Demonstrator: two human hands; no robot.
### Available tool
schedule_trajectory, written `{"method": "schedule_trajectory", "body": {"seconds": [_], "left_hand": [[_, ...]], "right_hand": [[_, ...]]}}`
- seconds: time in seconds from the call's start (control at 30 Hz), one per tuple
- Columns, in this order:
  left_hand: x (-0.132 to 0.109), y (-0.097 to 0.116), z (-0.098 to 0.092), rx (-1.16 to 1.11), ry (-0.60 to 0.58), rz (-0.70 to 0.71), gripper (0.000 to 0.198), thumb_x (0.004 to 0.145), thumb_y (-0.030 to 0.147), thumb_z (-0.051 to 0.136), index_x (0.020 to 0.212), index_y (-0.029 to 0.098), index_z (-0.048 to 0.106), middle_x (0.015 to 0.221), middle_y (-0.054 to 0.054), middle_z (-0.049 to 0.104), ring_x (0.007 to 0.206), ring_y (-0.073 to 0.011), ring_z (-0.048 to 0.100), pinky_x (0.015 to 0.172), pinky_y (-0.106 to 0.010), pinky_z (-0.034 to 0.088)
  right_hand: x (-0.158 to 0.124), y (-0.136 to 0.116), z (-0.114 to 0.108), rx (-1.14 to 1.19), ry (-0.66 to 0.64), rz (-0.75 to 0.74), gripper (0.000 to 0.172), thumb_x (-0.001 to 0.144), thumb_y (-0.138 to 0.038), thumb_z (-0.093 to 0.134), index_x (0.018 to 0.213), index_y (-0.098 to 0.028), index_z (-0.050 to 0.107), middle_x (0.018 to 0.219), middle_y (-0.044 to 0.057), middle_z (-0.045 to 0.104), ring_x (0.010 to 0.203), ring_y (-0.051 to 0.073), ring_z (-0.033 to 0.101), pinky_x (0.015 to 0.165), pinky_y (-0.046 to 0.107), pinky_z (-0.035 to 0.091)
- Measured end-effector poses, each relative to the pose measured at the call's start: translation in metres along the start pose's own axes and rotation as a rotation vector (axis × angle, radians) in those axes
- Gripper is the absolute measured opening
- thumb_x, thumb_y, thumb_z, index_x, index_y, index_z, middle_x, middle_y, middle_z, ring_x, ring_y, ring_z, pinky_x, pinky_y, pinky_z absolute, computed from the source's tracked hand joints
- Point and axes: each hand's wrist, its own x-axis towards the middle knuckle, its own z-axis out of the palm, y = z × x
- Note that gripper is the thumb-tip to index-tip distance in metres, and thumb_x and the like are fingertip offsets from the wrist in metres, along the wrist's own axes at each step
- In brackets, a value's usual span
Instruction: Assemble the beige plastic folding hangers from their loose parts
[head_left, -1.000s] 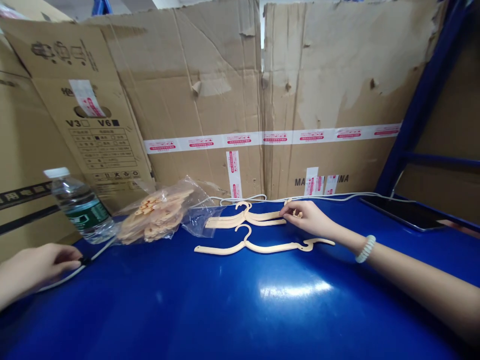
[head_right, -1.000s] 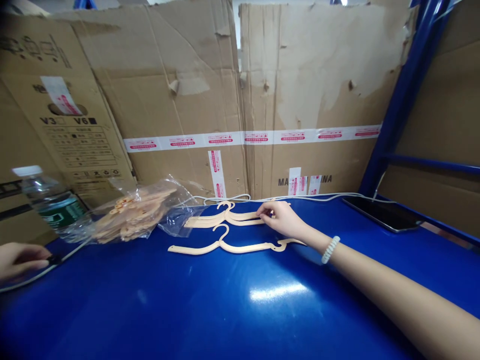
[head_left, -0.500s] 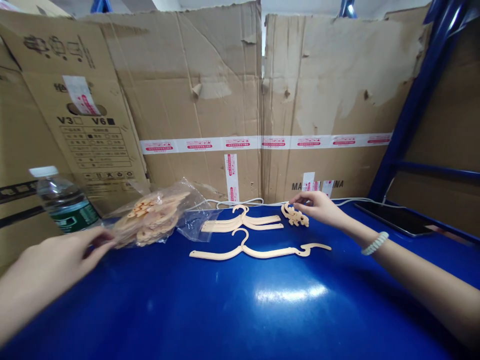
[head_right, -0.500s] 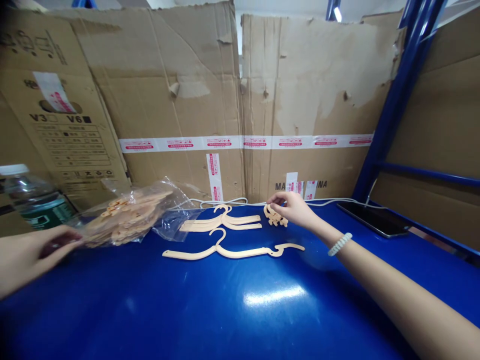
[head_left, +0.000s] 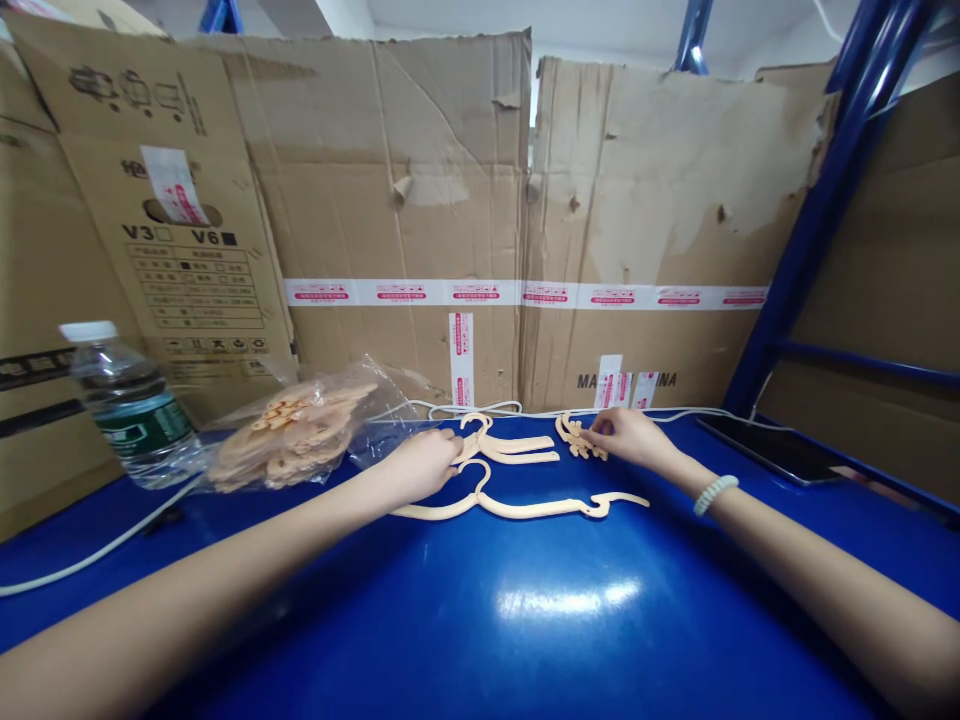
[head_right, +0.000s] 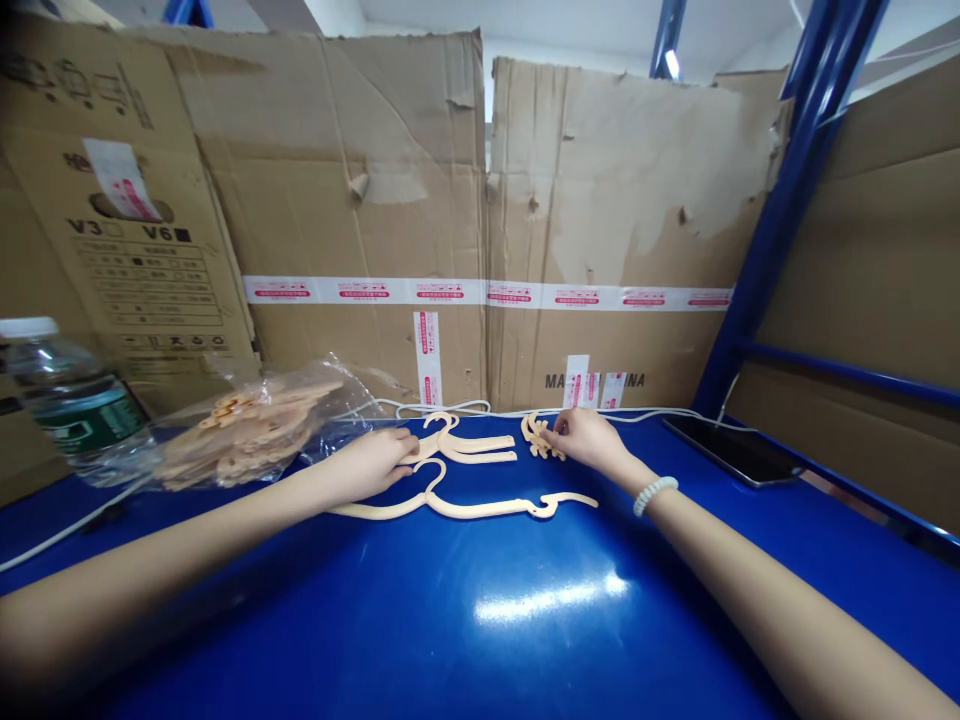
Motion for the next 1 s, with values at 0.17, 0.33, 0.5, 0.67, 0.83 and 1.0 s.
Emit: {"method": "schedule_trajectory", "body": {"seconds": [0.17,0.33,0.5,0.67,0.83,1.0], "left_hand": [[0.012,-0.01,0.011,-0.056,0.011,-0.013,0.012,0.092,0.024,0.06,0.092,0.012,0.062,0.087,-0.003,0.065,0.08,-0.0173,0.064,0.075,-0.035,0.054],[0.016,-0.015,0.014,-0.16,0.088,0.006,0.013,0.094,0.025,0.058,0.092,0.012,0.061,0.089,-0.003,0.064,0.08,-0.0168,0.063,0.073,-0.034,0.053],[0.025,-0.015,0.011,-0.246,0.184,0.029,0.015,0.094,0.027,0.057,0.089,0.013,0.06,0.087,-0.003,0.062,0.078,-0.0163,0.061,0.072,-0.033,0.052],[0.036,-0.014,0.007,-0.297,0.251,0.024,0.016,0.094,0.027,0.057,0.088,0.013,0.06,0.084,-0.002,0.061,0.077,-0.016,0.061,0.071,-0.033,0.052],[0.04,-0.016,0.006,-0.328,0.24,0.048,0.014,0.093,0.026,0.059,0.088,0.013,0.061,0.087,-0.002,0.062,0.08,-0.0167,0.062,0.074,-0.034,0.052],[0.034,-0.012,0.006,-0.337,0.198,0.057,0.013,0.093,0.026,0.059,0.092,0.013,0.061,0.087,-0.002,0.063,0.079,-0.0165,0.062,0.074,-0.035,0.053]], "right_hand": [[0.005,0.004,0.011,0.021,-0.001,0.077,0.023,0.083,-0.035,0.068,0.072,-0.015,0.071,0.068,0.006,0.07,0.067,0.02,0.066,0.057,0.026,0.043],[0.01,0.006,0.015,0.066,-0.071,0.176,0.024,0.093,-0.035,0.063,0.083,-0.013,0.065,0.079,0.001,0.067,0.07,0.015,0.064,0.068,0.03,0.053],[0.014,0.005,0.014,0.119,-0.135,0.186,0.021,0.094,-0.034,0.062,0.092,-0.013,0.065,0.089,0.002,0.066,0.076,0.016,0.064,0.07,0.032,0.055],[0.015,0.003,0.015,0.208,-0.171,0.238,0.019,0.094,-0.031,0.061,0.101,-0.014,0.064,0.1,0.004,0.065,0.083,0.018,0.064,0.072,0.033,0.056],[0.014,0.002,0.016,0.39,-0.168,0.264,0.018,0.094,-0.029,0.062,0.101,-0.012,0.063,0.096,0.004,0.065,0.078,0.016,0.064,0.069,0.032,0.056],[0.014,0.004,0.019,0.574,-0.116,0.286,0.016,0.095,-0.028,0.062,0.092,-0.012,0.062,0.085,0.001,0.063,0.068,0.012,0.062,0.06,0.026,0.054]]}}
